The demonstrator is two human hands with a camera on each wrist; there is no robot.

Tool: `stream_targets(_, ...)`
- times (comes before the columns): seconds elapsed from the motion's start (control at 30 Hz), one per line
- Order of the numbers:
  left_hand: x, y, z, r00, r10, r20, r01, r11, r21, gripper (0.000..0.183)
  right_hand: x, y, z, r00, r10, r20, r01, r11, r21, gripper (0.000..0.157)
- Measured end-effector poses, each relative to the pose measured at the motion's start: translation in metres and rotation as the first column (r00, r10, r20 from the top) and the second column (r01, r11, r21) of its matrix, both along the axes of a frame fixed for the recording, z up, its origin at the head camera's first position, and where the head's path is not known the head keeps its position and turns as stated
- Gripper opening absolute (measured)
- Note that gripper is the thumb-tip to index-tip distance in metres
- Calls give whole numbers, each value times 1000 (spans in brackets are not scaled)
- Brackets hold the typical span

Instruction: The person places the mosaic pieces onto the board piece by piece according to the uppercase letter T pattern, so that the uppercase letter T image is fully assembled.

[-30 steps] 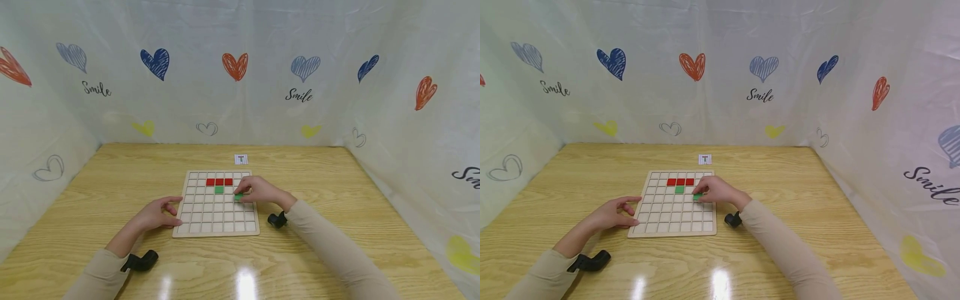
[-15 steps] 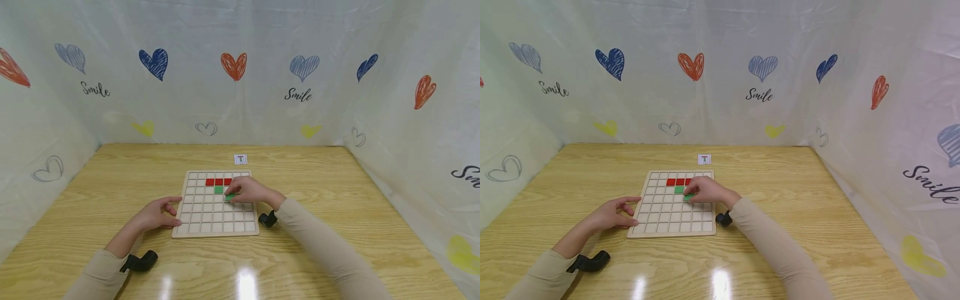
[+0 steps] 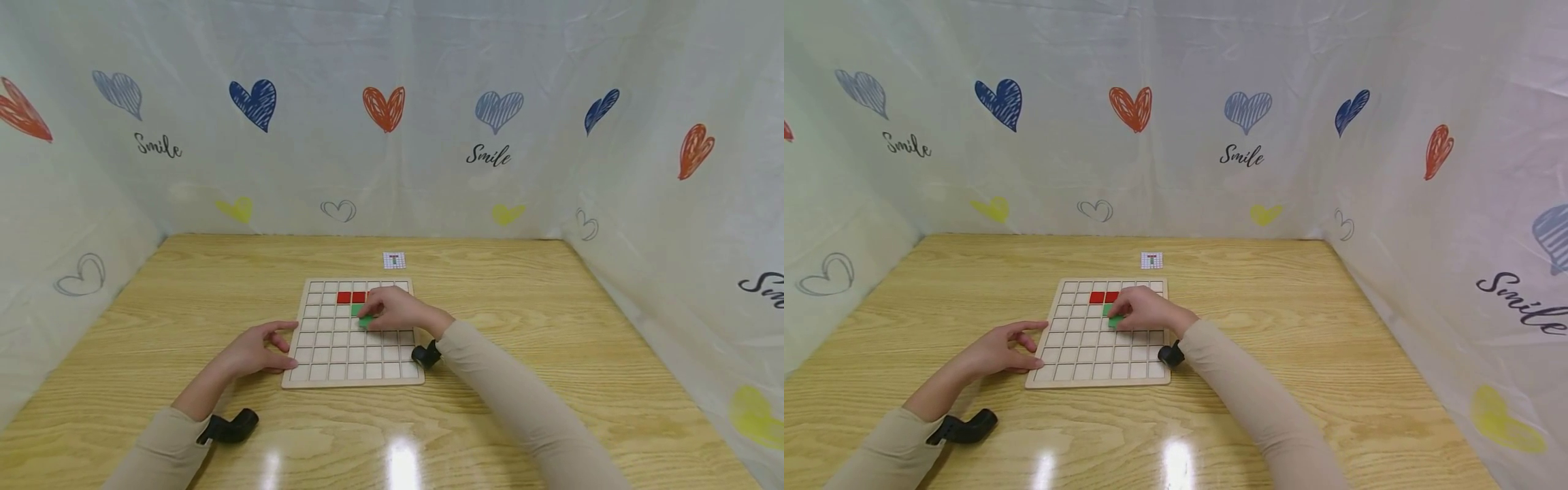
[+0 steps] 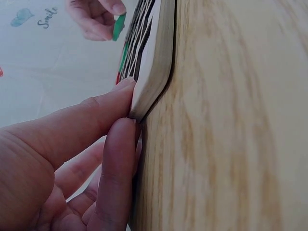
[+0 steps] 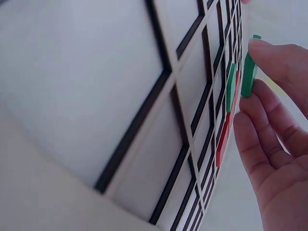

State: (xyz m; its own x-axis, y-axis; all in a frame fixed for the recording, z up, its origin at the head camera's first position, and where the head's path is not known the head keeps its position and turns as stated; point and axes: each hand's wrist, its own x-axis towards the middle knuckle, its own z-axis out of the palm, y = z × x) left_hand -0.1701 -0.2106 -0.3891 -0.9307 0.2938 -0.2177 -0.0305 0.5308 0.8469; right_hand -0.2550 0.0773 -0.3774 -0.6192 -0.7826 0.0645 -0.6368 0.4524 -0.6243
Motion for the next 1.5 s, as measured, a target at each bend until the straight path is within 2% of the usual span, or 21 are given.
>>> stream_targets(0.27, -1, 0, 0, 1000, 12, 8, -12, 1000, 3, 78, -1, -11, 1, 1000, -1, 14, 1, 1000, 20, 18)
stream_targets(0.7, -2, 0, -1, 1000, 5, 4, -5, 1000, 0, 77, -4, -21, 0, 998, 36, -42, -31, 994, 107, 17)
stream_targets(1.03, -3, -2, -1, 1000, -14, -5, 14, 1000, 2, 77, -2, -24, 2, 999, -1, -50, 9, 988, 155, 17)
stream_targets(1.5, 0, 0, 0, 1000, 1, 9, -1, 1000, 13, 76, -1, -15, 3, 1000, -9, -27, 12, 993, 121, 18)
